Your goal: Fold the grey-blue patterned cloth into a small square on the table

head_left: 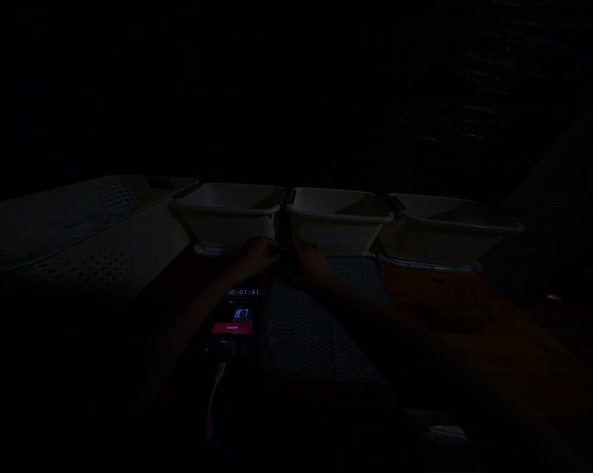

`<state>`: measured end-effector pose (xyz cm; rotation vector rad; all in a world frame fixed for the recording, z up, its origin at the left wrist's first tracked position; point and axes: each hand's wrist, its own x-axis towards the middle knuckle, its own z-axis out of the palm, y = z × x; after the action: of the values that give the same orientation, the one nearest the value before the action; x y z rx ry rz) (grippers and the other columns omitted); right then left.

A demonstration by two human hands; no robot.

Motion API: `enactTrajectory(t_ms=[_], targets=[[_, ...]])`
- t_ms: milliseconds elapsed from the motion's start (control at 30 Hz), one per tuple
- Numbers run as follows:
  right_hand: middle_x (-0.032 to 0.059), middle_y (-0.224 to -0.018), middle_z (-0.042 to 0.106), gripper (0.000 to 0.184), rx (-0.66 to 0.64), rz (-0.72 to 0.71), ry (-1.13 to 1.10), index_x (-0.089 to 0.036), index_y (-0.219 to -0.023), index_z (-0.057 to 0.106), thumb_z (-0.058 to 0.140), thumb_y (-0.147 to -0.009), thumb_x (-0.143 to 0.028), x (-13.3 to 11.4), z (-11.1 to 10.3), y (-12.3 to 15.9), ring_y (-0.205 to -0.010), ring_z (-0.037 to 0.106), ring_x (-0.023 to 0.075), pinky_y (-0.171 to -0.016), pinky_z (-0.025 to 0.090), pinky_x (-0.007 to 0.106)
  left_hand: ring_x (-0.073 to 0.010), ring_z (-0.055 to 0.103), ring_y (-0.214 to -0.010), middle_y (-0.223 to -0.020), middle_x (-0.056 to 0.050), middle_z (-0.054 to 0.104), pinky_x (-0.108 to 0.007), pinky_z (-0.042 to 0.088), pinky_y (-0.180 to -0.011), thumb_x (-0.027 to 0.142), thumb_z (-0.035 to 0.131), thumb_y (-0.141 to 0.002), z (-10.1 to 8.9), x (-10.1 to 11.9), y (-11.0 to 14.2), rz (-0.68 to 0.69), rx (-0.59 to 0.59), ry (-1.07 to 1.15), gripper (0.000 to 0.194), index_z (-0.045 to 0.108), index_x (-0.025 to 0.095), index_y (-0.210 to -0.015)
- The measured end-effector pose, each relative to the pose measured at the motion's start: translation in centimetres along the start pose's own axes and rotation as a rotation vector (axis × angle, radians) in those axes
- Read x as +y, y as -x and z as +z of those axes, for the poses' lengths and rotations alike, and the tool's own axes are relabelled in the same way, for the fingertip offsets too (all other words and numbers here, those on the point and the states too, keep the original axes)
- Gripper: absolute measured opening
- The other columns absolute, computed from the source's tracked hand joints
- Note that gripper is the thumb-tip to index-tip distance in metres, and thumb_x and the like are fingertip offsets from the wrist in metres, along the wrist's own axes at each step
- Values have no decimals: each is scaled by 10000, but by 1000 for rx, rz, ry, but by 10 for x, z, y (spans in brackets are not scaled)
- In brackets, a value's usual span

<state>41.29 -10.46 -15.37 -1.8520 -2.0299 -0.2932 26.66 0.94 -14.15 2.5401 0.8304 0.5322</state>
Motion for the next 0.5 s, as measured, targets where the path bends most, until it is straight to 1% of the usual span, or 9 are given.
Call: enactTrajectory(t_ms=[133,233,500], targets=[[165,-1175,670,610,-2,41,13,-97,-1348,438,565,-855,-432,1,2,-1,-1065,609,298,-925,412,403,-206,701,-819,-892,-79,753,-251,481,-668,219,600,-806,0,1,1,17,6,40,175,721,125,-891],[151,-1136,684,612,-4,67,23,-126,-1357,430,580,-845,-427,1,4,-1,-987,638,292,-890,429,402,-208,702,-833,-903,-77,754,-255,489,-689,229,610,-802,0,-1,1,24,22,30,175,725,133,-894],[148,-1126,687,602,-24,90,31,-149,-1356,431,590,-847,-430,1,6,-3,-995,641,289,-891,442,389,-214,701,-851,-932,-78,756,-276,515,-742,224,618,-792,-1,0,0,-4,12,41,225,733,131,-961]])
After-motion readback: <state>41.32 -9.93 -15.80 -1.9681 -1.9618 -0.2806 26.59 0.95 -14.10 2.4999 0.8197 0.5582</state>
